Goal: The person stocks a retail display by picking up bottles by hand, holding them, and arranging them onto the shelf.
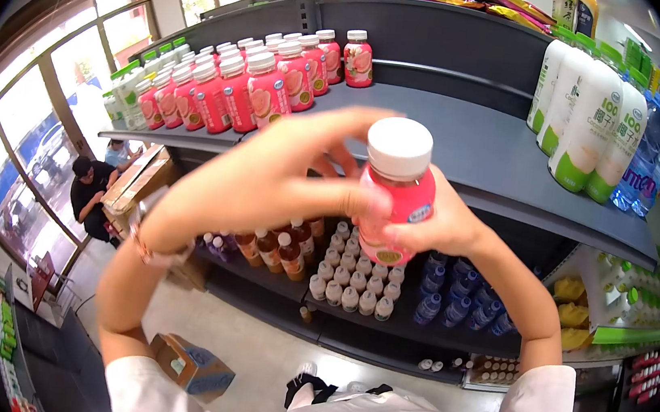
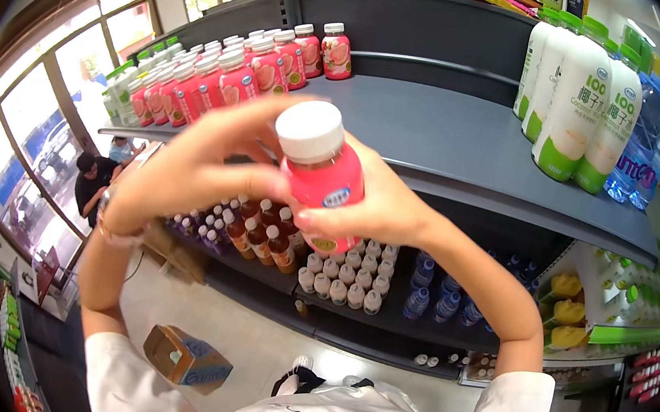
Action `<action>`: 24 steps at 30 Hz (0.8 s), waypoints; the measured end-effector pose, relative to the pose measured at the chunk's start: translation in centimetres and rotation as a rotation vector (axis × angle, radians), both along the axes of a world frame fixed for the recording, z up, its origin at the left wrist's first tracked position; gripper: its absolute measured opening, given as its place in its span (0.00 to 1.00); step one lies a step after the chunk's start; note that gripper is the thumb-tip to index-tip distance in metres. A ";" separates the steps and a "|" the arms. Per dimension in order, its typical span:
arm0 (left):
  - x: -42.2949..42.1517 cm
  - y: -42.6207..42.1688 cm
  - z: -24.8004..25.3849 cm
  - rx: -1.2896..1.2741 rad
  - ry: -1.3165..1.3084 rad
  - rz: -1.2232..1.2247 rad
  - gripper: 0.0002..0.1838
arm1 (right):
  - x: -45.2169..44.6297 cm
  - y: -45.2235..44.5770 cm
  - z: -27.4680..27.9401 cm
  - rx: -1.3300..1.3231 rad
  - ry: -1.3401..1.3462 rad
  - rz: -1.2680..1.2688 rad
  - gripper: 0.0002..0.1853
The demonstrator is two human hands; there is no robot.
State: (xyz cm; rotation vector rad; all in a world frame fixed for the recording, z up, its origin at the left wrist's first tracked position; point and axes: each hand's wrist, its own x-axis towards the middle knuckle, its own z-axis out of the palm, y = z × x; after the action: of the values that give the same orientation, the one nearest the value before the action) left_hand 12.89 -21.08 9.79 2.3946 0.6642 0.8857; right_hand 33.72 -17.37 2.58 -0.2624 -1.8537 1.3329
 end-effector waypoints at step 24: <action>-4.7 34.4 8.3 0.376 0.846 0.150 0.24 | -6.1 25.2 7.3 0.041 -1.103 -0.777 0.62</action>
State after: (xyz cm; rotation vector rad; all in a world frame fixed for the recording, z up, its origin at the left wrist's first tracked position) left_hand 8.21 13.28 18.07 3.0855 1.0575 -0.0198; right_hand 27.65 7.85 9.85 -1.7620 -2.1890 0.5759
